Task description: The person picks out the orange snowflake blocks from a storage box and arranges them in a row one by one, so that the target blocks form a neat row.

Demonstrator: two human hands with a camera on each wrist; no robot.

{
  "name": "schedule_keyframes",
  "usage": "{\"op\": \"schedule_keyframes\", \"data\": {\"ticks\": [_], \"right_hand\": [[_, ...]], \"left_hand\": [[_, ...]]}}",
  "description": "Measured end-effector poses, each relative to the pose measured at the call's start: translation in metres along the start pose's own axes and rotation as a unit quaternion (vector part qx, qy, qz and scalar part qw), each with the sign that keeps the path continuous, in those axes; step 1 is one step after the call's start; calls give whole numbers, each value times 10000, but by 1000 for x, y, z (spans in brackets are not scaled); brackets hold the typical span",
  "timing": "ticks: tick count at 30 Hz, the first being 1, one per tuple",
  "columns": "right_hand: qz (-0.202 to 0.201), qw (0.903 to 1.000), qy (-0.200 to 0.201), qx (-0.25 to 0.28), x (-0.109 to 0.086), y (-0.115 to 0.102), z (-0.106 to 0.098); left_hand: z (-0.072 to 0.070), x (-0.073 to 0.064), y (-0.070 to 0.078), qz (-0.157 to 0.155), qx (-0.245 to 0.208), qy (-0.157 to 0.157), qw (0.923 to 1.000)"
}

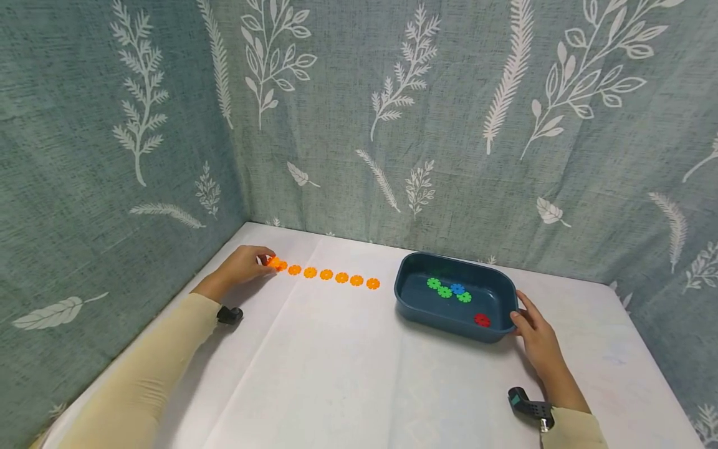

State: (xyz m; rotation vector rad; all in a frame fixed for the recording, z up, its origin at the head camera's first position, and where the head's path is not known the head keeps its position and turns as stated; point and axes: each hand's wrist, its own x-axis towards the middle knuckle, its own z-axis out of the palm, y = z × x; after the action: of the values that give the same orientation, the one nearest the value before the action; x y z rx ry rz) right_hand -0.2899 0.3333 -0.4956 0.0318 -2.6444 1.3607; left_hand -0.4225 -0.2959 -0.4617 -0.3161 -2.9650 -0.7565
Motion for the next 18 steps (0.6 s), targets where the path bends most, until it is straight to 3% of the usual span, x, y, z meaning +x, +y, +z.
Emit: {"op": "schedule_keyframes", "data": {"ticks": [8,13,18], "right_hand": [[27,10000,20,-5,0,0,0],[44,10000,8,42,0,0,0],[71,10000,4,65,0,-2,1]], "left_hand": [[-2,0,-13,-301,-95,-33,9995],[-1,2,-16,-692,-178,-150,9973],[-1,3,-18,-874,-104,-226,9959]]}}
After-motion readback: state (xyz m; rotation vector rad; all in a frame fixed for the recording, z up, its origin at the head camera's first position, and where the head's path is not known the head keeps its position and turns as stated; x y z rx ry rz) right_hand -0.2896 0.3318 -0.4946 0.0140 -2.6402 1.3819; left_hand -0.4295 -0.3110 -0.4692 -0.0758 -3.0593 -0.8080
